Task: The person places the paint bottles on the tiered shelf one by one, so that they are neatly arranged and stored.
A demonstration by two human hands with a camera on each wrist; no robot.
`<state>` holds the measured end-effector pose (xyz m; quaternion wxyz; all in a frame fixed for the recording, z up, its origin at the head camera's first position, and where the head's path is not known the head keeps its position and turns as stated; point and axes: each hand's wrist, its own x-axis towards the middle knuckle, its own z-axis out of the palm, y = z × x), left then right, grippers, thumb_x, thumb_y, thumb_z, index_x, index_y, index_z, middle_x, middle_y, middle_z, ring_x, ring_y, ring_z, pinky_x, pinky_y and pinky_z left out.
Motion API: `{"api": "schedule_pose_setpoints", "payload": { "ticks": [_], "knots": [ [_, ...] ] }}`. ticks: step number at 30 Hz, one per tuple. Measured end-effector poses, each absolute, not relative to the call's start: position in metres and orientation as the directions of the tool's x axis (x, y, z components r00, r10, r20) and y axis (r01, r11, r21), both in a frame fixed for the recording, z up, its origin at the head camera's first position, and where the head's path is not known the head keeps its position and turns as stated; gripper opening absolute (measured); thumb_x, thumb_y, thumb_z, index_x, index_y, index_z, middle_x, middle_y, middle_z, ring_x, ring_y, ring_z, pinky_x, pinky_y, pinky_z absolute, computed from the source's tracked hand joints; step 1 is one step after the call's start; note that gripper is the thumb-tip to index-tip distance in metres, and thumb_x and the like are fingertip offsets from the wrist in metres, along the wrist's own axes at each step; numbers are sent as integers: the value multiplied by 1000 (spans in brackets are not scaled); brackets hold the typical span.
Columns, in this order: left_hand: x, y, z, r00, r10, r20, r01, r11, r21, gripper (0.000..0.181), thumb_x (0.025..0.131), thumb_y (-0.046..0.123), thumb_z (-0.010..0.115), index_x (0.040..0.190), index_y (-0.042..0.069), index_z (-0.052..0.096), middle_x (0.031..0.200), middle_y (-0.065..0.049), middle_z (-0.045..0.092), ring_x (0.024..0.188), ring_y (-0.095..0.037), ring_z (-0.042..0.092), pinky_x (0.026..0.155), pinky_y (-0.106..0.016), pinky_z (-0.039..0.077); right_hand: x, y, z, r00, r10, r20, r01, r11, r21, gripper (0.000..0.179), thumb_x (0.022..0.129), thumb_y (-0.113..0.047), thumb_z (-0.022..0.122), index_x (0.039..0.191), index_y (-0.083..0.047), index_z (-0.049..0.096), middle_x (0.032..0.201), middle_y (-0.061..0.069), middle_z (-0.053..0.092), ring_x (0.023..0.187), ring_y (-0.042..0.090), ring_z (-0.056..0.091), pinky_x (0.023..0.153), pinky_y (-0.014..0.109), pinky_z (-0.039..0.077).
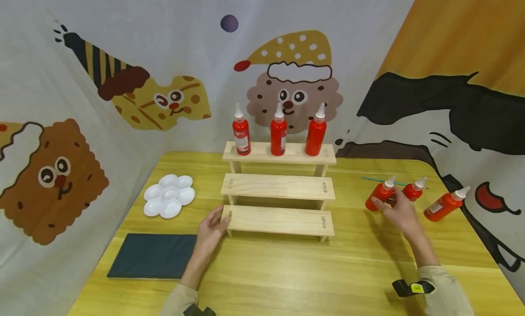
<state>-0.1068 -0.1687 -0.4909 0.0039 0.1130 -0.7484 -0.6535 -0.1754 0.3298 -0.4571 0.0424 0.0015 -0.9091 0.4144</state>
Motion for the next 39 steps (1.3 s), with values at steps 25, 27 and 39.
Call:
{"api": "schedule_pose_setpoints", "payload": {
  "ticks": [25,27,39],
  "knots": [
    [-111,-169,-492,-972,-179,-151,-176,128,976,54,100,16,65,150,3,47,136,-30,58,123,-36,60,90,-30,54,-171,308,-473,-979,56,197,-101,702,-705,47,100,-21,65,133,10,50,126,38,61,113,54,62,88,43,58],
    [-111,-169,-492,-973,-179,-148,-173,128,977,54,100,16,65,150,3,48,135,-29,59,122,-36,61,90,-30,53,-171,305,-467,-971,61,231,-125,694,-709,45,99,-19,67,130,10,52,124,38,62,111,55,63,84,29,58],
    [-109,-170,-493,-973,-183,-143,-169,134,976,54,100,18,66,149,4,49,137,-29,59,125,-39,59,93,-33,53,-166,275,-429,-909,52,413,-270,681,-681,41,94,-21,75,126,0,60,117,24,71,96,12,72,75,-1,42]
  ]
}}
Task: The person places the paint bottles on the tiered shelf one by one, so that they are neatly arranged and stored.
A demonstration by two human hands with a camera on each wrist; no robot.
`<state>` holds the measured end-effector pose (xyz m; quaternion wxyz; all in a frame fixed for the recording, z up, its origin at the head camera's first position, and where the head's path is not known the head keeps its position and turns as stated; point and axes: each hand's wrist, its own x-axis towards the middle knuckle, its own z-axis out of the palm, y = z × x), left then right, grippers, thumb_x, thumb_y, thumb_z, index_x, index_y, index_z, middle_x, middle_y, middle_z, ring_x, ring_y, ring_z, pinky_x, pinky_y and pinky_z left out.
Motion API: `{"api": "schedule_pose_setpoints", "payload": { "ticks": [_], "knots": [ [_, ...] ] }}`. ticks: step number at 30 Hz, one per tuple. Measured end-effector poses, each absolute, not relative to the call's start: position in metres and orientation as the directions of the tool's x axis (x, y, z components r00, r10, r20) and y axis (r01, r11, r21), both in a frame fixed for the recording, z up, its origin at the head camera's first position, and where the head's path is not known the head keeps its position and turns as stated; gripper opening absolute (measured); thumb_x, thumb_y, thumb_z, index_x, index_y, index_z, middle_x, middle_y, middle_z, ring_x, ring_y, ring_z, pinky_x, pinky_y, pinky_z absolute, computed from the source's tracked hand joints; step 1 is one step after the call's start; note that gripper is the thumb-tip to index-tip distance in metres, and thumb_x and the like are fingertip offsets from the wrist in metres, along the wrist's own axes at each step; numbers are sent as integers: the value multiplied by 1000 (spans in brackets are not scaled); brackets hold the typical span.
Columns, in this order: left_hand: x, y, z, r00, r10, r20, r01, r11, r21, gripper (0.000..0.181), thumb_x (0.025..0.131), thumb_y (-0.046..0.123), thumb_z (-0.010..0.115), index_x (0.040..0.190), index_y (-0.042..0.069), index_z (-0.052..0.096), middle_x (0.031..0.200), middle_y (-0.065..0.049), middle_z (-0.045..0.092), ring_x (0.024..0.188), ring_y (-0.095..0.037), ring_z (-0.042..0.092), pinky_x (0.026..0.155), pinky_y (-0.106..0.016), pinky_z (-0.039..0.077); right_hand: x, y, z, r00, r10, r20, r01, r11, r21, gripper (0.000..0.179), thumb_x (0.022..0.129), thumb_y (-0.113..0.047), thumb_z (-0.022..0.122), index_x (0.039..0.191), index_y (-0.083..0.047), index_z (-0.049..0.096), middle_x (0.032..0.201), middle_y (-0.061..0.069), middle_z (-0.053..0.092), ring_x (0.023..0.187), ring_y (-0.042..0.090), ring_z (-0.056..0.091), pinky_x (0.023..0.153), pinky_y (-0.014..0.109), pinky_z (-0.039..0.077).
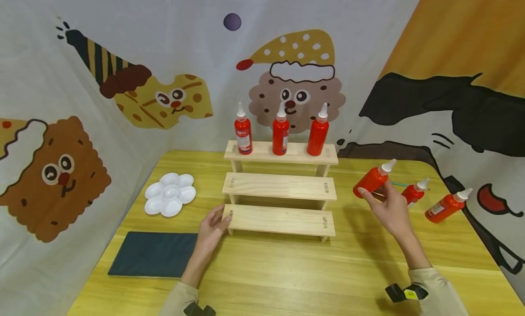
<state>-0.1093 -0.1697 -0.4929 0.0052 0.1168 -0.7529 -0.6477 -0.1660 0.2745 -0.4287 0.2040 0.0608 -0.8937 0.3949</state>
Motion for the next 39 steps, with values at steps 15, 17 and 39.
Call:
{"api": "schedule_pose_setpoints", "payload": {
  "ticks": [15,17,39],
  "knots": [
    [-107,-168,-491,-972,-187,-146,-172,133,976,54,100,16,66,149,4,48,139,-30,56,128,-41,57,97,-38,52,-164,224,-393,-864,-31,502,-430,565,-704,37,90,-9,77,124,-2,63,110,18,74,93,-9,63,79,5,50],
    [-108,-169,-491,-972,-185,-144,-171,136,976,54,100,17,65,150,4,48,140,-30,56,129,-42,56,98,-40,52,-165,217,-390,-861,-49,507,-442,565,-697,38,90,-11,78,125,-5,64,109,15,74,92,-3,66,78,6,51],
    [-108,-168,-491,-969,-186,-164,-187,116,975,54,100,16,65,150,5,47,139,-30,56,128,-41,57,96,-35,53,-191,126,-384,-845,-313,433,-531,395,-750,38,90,-16,79,124,-8,64,114,10,74,102,27,72,89,44,60]
  ]
}}
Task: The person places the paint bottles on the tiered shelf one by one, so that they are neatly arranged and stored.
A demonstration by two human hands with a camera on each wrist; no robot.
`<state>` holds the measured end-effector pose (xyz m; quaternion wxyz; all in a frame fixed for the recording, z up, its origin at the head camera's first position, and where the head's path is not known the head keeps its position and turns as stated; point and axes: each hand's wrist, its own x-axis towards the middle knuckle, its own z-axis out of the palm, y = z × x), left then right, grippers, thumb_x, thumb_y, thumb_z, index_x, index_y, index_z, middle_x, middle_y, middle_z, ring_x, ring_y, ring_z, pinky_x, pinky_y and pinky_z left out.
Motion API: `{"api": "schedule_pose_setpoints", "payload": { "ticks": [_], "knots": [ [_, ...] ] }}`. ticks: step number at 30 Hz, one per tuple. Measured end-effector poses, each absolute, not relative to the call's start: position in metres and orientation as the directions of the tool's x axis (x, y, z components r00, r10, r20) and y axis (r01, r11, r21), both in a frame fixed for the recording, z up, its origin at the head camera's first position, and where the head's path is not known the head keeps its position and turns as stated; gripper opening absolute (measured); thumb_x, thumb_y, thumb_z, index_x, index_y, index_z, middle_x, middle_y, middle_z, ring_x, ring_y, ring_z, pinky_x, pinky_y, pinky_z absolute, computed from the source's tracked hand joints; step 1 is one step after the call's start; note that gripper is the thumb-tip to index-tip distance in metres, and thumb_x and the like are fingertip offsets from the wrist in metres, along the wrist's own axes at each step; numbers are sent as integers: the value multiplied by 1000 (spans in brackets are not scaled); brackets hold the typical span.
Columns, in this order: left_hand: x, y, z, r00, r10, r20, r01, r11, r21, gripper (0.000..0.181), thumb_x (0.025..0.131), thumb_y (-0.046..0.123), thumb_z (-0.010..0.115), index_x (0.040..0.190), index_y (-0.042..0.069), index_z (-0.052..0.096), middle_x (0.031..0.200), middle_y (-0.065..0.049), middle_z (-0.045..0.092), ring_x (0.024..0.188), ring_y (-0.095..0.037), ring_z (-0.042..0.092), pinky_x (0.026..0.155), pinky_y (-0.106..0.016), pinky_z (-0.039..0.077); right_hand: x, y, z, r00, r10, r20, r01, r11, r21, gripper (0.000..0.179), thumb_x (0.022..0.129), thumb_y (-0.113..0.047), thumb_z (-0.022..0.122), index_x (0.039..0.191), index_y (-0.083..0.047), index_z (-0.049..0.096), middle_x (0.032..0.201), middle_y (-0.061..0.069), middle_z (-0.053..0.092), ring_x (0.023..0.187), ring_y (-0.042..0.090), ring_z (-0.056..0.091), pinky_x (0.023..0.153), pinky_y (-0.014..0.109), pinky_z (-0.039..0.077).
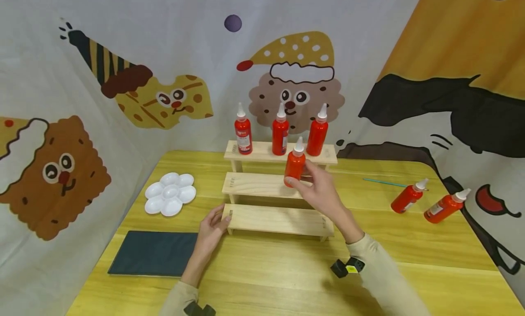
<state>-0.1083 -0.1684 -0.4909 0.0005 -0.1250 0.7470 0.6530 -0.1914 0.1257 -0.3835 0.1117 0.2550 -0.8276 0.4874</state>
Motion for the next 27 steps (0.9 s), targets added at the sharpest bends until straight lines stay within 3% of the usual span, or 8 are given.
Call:
{"api": "schedule_pose_setpoints", "payload": {
  "ticks": [8,27],
  "knots": [
    [-110,-169,-492,-967,-191,-168,-194,125,973,52,101,16,64,149,6,49,138,-29,57,126,-41,58,97,-36,54,-200,89,-386,-853,-366,371,-501,378,-779,38,91,-19,79,124,-8,64,115,10,73,105,25,71,92,41,59],
    [-111,-168,-496,-968,-199,-149,-178,132,975,51,99,14,66,148,7,51,137,-29,59,126,-42,59,100,-42,52,-212,25,-405,-812,-441,381,-533,295,-793,39,90,-9,77,126,0,63,115,16,73,99,26,73,86,32,60]
  ]
}}
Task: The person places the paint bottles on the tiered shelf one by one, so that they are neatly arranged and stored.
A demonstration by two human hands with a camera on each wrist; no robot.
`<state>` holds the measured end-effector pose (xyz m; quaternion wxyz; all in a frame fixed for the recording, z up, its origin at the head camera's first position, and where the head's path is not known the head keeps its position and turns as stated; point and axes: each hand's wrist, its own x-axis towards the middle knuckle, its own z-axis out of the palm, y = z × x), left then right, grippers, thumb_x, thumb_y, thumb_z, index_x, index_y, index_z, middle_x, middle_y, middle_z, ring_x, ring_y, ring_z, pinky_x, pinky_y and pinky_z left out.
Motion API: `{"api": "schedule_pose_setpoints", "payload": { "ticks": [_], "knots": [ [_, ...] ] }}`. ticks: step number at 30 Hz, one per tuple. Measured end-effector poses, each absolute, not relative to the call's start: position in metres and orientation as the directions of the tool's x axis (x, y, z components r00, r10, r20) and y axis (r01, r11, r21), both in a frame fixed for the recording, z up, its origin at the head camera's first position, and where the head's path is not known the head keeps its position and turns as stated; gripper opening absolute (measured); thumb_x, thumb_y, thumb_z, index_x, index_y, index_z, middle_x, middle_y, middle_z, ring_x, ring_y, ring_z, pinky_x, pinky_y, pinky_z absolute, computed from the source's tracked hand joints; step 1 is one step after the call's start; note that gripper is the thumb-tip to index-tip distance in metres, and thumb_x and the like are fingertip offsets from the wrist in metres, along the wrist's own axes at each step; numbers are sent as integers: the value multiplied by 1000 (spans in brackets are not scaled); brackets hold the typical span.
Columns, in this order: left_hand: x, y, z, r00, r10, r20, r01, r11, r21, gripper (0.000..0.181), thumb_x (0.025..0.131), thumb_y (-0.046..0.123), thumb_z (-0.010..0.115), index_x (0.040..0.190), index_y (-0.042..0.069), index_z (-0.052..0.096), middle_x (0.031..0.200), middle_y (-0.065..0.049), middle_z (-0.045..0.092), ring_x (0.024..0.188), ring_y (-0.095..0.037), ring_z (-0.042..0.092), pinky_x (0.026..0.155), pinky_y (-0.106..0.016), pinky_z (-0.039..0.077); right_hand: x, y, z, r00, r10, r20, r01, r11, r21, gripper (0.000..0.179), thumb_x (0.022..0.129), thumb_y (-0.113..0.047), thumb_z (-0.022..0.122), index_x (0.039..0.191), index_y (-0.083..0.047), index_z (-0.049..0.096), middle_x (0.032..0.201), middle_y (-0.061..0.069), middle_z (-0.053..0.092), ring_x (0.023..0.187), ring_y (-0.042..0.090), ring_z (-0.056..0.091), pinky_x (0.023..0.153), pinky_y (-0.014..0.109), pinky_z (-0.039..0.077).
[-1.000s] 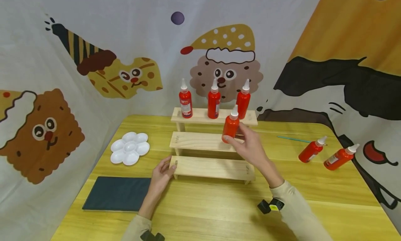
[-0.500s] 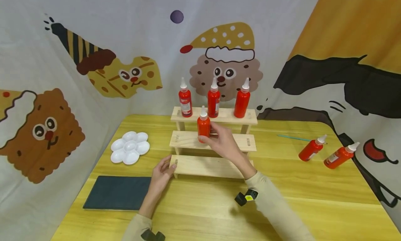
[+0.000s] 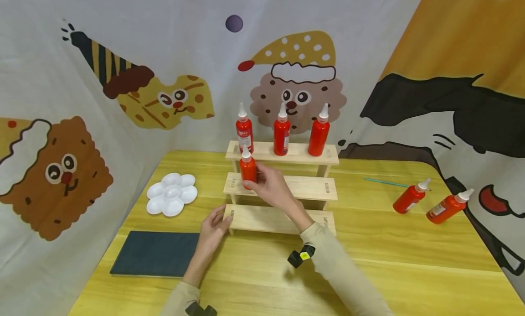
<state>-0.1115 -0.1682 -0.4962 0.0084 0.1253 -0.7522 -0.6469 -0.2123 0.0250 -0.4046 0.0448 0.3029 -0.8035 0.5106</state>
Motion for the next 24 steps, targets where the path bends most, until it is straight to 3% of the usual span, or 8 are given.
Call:
{"api": "schedule_pose_setpoints", "payload": {
  "ticks": [4,17,24],
  "knots": [
    [-110,-168,-496,-969,-197,-149,-178,138,974,53,99,16,67,148,7,51,138,-29,58,127,-43,59,102,-46,51,-214,19,-406,-821,-432,375,-524,308,-794,41,90,-11,78,127,-1,63,115,15,73,98,24,73,85,32,60],
    [-110,-169,-495,-970,-196,-144,-172,132,976,53,100,16,66,149,7,49,139,-28,58,127,-41,58,102,-43,50,-213,11,-402,-839,-423,341,-500,356,-789,50,88,-14,81,131,1,60,121,18,71,106,28,72,91,35,59],
    [-109,-168,-494,-971,-190,-147,-172,126,977,53,101,17,65,149,6,48,139,-28,58,127,-41,59,96,-33,52,-205,26,-400,-839,-416,350,-504,354,-788,54,86,-15,83,131,3,60,127,20,68,114,32,69,97,38,56]
  ]
}}
